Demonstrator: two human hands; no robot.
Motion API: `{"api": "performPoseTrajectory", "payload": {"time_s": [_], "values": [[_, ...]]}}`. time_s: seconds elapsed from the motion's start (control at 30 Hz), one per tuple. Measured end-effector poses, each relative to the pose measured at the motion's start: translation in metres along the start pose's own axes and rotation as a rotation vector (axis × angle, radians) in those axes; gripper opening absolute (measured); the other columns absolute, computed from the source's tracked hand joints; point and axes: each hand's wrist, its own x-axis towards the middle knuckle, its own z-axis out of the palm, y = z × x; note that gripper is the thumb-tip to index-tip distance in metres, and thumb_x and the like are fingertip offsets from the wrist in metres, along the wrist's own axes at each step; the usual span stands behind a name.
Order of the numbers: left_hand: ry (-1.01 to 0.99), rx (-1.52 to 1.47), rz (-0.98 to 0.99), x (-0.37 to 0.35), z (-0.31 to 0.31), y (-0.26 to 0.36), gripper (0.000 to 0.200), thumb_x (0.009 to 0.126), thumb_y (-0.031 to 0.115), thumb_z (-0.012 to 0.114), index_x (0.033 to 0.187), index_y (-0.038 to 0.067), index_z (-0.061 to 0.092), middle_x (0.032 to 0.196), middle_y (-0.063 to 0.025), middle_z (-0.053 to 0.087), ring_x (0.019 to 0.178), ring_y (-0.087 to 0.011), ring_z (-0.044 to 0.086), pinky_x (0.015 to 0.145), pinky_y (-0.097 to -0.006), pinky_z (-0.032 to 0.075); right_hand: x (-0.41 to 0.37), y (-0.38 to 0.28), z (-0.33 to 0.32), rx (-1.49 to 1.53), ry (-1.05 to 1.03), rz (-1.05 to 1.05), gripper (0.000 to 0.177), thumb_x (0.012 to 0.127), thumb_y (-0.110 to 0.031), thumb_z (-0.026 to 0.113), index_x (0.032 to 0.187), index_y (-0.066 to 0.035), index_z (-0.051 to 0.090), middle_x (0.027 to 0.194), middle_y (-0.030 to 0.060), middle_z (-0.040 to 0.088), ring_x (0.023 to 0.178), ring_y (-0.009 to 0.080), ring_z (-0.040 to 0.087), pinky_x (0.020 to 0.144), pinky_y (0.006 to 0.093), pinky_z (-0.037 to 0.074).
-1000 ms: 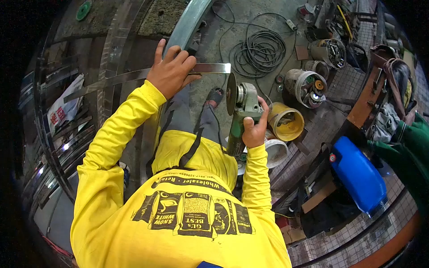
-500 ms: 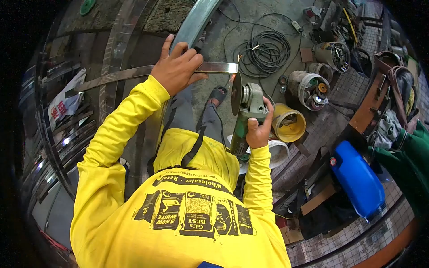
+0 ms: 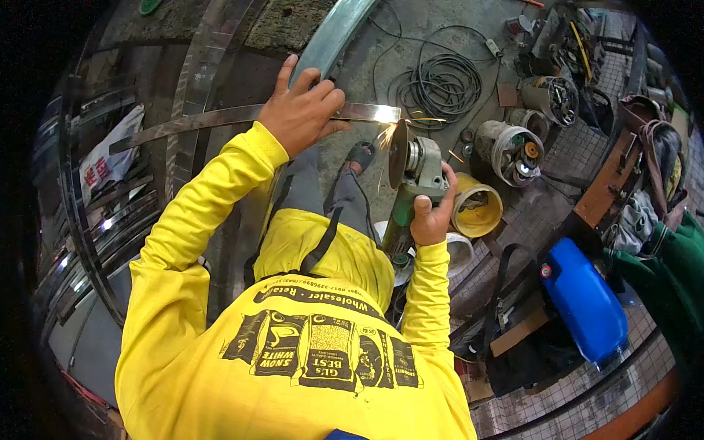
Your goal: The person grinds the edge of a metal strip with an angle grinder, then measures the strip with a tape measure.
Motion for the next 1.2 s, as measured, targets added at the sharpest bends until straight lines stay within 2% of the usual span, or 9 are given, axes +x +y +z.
{"api": "performPoseTrajectory", "payload": {"time_s": [0.33, 0.43, 0.83, 0.93, 1.2], "values": [[-0.023, 0.009, -0.008, -0.0004, -0.0002, -0.0003, 0.039, 0.087, 0.052, 0.069, 0.107, 0.019, 0.063, 0.103, 0.0013, 0.06, 0.125, -0.0242, 0.047, 0.12, -0.0616, 0.011, -0.002, 0.009, -0.0032, -0.01, 0.007, -0.004, 0.1, 0.085, -0.077, 0.06, 0.146, -0.001, 0.038, 0.136, 0.0131, 0.051, 0.121, 0.0225, 0.053, 0.104, 0.0358, 0.042], [0.01, 0.012, 0.003, -0.0009, 0.0016, -0.0015, 0.041, 0.089, 0.056, 0.066, 0.103, 0.018, 0.058, 0.102, 0.0016, 0.056, 0.123, -0.0242, 0.047, 0.121, -0.0603, 0.01, -0.0028, 0.0094, -0.0043, -0.018, 0.006, -0.014, 0.1, 0.085, -0.077, 0.06, 0.146, 0.0, 0.039, 0.136, 0.0131, 0.051, 0.122, 0.0229, 0.053, 0.104, 0.036, 0.042], [0.044, 0.019, 0.01, -0.0011, 0.0025, -0.0015, 0.041, 0.087, 0.057, 0.066, 0.101, 0.019, 0.057, 0.1, 0.0019, 0.056, 0.122, -0.0237, 0.047, 0.121, -0.0598, 0.009, 0.0014, 0.0029, -0.0024, 0.038, -0.003, -0.008, 0.099, 0.085, -0.075, 0.063, 0.147, -0.002, 0.038, 0.135, 0.0119, 0.052, 0.121, 0.0215, 0.053, 0.104, 0.0352, 0.042], [-0.043, 0.018, -0.007, 0.0, -0.0024, -0.0001, 0.041, 0.088, 0.053, 0.068, 0.111, 0.019, 0.064, 0.105, 0.0015, 0.06, 0.128, -0.0245, 0.045, 0.12, -0.0619, 0.011, 0.0022, 0.003, -0.0022, 0.032, 0.001, -0.019, 0.099, 0.085, -0.074, 0.063, 0.147, -0.002, 0.037, 0.135, 0.0119, 0.052, 0.121, 0.0216, 0.053, 0.105, 0.0353, 0.042], [-0.037, 0.012, -0.008, -0.0001, -0.0021, 0.0004, 0.042, 0.088, 0.053, 0.067, 0.112, 0.019, 0.065, 0.104, 0.0021, 0.06, 0.127, -0.0241, 0.045, 0.12, -0.0619, 0.011, 0.0039, 0.0036, -0.005, -0.026, 0.002, -0.029, 0.1, 0.086, -0.075, 0.061, 0.148, -0.001, 0.036, 0.136, 0.0123, 0.052, 0.121, 0.022, 0.053, 0.104, 0.0352, 0.042]]}}
